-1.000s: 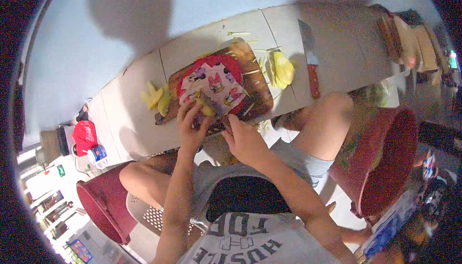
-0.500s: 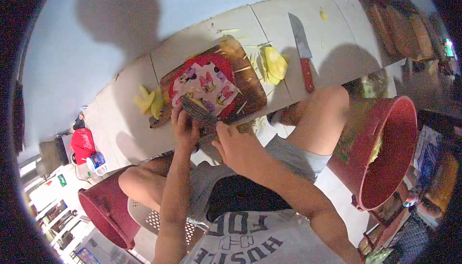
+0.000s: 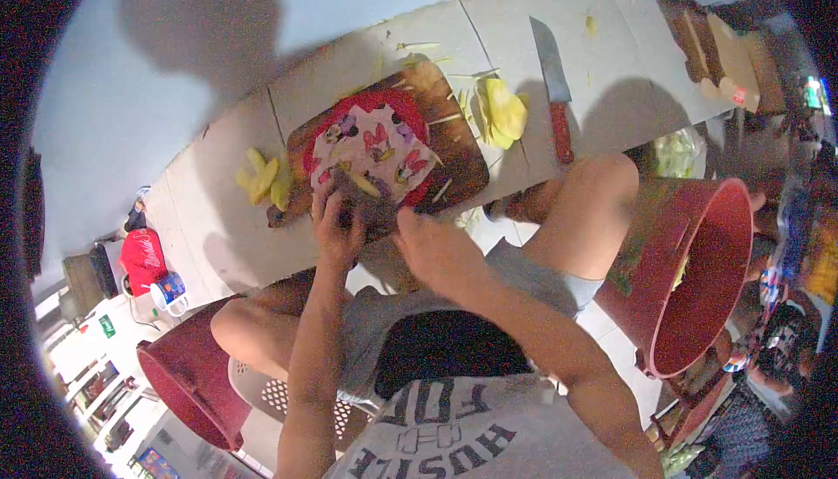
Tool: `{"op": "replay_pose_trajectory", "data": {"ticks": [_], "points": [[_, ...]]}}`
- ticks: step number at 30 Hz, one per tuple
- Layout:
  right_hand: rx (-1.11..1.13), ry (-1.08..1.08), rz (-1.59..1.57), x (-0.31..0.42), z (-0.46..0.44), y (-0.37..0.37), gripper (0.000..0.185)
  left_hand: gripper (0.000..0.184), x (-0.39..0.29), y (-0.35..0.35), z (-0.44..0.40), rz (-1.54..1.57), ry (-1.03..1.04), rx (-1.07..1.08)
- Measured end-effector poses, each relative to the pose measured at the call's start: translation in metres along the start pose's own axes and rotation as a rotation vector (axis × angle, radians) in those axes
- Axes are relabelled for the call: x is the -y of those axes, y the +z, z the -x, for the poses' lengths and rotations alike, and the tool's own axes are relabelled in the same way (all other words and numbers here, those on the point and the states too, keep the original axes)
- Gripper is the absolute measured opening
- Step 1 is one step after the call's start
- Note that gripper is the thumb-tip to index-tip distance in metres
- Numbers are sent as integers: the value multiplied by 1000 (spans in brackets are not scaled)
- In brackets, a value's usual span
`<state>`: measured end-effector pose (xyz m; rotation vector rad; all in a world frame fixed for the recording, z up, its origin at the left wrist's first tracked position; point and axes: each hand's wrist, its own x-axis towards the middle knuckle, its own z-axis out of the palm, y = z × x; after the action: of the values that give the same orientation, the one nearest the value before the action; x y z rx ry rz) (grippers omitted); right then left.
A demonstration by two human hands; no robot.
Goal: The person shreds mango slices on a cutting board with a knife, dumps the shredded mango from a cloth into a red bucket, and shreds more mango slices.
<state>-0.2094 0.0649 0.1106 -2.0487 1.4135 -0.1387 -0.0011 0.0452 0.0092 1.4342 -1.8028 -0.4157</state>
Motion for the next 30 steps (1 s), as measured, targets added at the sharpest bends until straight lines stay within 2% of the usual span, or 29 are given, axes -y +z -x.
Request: {"op": "replay_pose_trajectory", "data": {"ticks": [2, 9, 14, 16, 19, 21, 22, 24, 27, 30], "points": [[7, 19, -35, -14, -17, 12, 28, 38, 3, 1, 2, 2, 34, -7], [68, 37, -42, 26, 4, -40, 27, 36, 12, 7, 6, 9, 44, -39], [-1, 9, -41, -4, -9, 7, 27, 34, 8, 7, 3, 8, 77, -73], [-13, 21, -31, -6, -20, 1, 27, 33, 6, 11, -8, 6, 134, -137], [-7, 21, -12, 9, -12, -20, 28, 34, 4, 8, -4, -19, 67, -90], [88, 49, -83, 25, -2, -37, 28, 37, 5, 6, 5, -16, 16, -68], [92, 47, -85, 22, -3, -30, 28, 37, 5, 5, 6, -19, 12, -67], [-36, -10, -148, 8, -9, -8, 29, 38, 4, 3, 4, -21, -11, -37], [44, 61, -99, -3, -19, 9, 29, 35, 3, 5, -3, -21, 85, -89], [26, 45, -121, 0, -14, 1, 26, 33, -5, 3, -5, -17, 61, -86]]}}
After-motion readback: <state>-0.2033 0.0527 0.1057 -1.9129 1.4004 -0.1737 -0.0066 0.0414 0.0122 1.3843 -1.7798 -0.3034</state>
